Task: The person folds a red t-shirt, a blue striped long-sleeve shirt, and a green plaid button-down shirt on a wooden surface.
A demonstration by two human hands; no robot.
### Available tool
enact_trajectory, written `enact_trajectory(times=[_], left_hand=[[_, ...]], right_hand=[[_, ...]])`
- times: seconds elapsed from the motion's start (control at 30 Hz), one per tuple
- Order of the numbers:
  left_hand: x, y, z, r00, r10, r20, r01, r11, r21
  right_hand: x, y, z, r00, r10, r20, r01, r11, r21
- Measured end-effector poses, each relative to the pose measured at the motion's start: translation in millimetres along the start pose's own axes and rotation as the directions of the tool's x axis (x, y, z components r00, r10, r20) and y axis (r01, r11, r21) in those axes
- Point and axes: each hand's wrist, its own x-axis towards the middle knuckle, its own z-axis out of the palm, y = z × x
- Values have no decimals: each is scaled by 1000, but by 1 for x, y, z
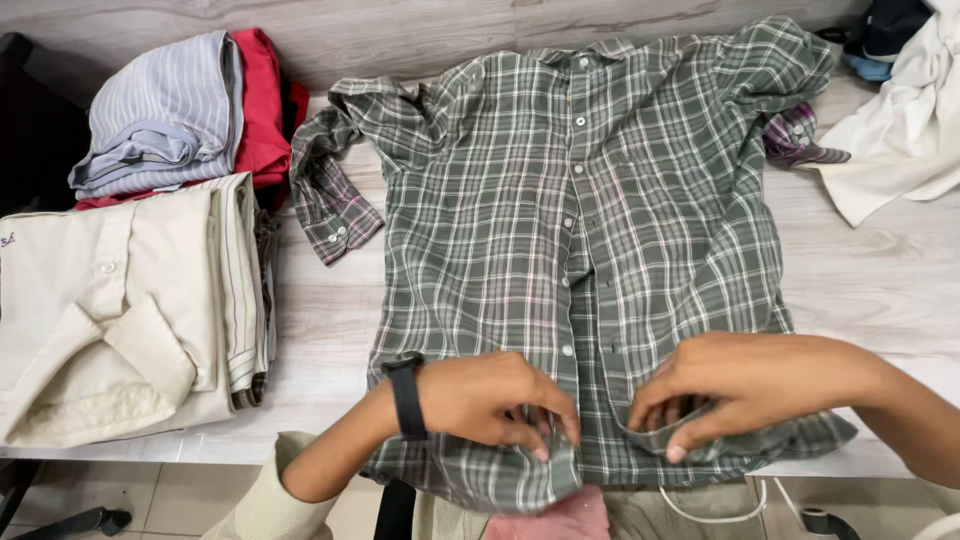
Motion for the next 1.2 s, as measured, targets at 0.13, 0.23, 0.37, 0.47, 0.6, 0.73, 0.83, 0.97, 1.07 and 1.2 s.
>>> enact_trajectory(times=[0.13,0.23,0.37,0.47,0.6,0.73,0.83,0.97,1.07,1.2], left_hand=[[18,-25,-4,988,-132,-82,148,962,229],[34,-55,-32,916,-80,-394,238,897,371],[76,-110,-65,664,51,-746,341,867,364],[105,-156,-77,488,96,-868,478,803,357],[121,-187,-70,405,166,-899,560,732,388],[111,-178,-63,387,187,-903,494,785,374],[109,-160,-65,342,132,-931,439,853,282],[111,-148,-67,315,116,-942,260,944,204],[118,-158,-68,308,69,-949,121,987,111],[119,-175,-72,367,-138,-920,41,990,-132]], right_hand=[[22,20,-8,980,183,-79,-181,983,31],[48,60,-30,867,266,-422,-247,964,100],[81,115,-37,481,185,-857,-406,913,-30],[95,136,-28,378,304,-875,-632,775,-3],[97,145,-20,285,292,-913,-593,802,72],[94,153,-15,261,246,-934,-506,858,85],[94,156,-18,262,239,-935,-453,886,99],[95,152,-21,152,89,-984,-261,964,47],[98,146,-18,136,162,-977,-233,964,128],[107,142,-16,209,279,-937,-362,912,191]])
